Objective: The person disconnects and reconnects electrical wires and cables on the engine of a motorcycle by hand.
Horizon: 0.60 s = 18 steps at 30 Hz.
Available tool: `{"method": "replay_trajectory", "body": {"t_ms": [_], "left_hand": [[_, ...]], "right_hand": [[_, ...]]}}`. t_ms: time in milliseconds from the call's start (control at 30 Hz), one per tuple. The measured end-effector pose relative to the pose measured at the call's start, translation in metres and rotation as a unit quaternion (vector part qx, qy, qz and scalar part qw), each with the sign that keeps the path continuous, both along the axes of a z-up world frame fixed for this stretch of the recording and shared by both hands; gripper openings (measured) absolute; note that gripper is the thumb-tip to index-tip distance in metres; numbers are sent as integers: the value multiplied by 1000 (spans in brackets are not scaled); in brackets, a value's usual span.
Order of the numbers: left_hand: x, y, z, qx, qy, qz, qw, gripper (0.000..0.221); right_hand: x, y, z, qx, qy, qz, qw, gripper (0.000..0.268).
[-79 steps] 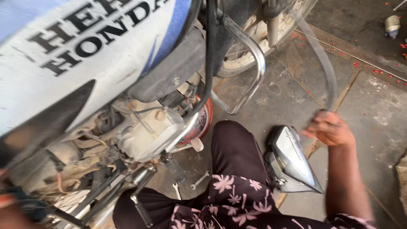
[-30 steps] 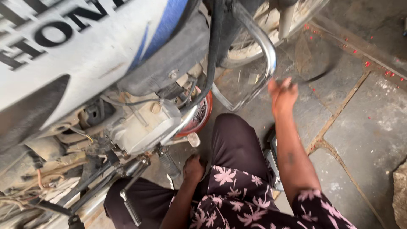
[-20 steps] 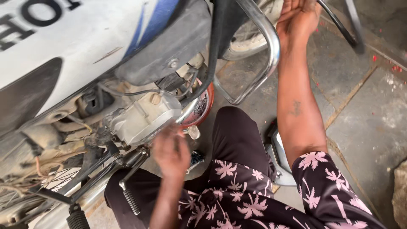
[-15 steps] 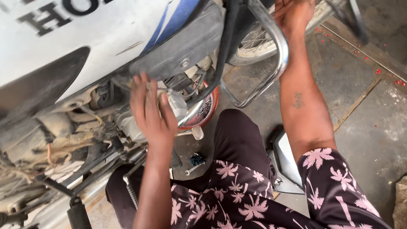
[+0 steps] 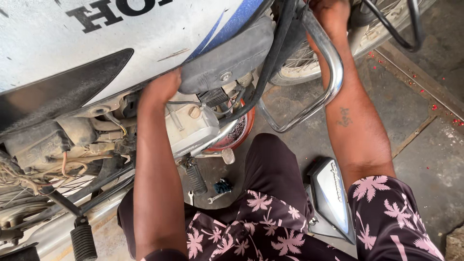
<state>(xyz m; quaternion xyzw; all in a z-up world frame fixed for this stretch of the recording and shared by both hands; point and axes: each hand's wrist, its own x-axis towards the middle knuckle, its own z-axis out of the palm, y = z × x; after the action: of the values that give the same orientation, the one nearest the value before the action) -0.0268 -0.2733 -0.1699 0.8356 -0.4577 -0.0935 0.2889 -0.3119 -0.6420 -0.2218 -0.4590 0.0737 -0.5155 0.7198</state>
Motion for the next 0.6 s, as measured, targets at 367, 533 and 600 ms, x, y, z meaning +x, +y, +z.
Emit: {"method": "replay_trajectory", "body": {"t_ms": [367, 533, 600], "left_hand": [[13, -16, 8, 84, -3, -30, 996, 63], [-26, -25, 48, 11, 9, -45, 999, 58], [-45, -23, 74, 56, 10, -54, 997, 56]], "right_hand": [[5, 2, 50, -242, 295, 37, 924, 14], [-1, 19, 66, -42, 292, 145, 944, 20], [8, 27, 69, -11, 280, 164, 946, 15]]}}
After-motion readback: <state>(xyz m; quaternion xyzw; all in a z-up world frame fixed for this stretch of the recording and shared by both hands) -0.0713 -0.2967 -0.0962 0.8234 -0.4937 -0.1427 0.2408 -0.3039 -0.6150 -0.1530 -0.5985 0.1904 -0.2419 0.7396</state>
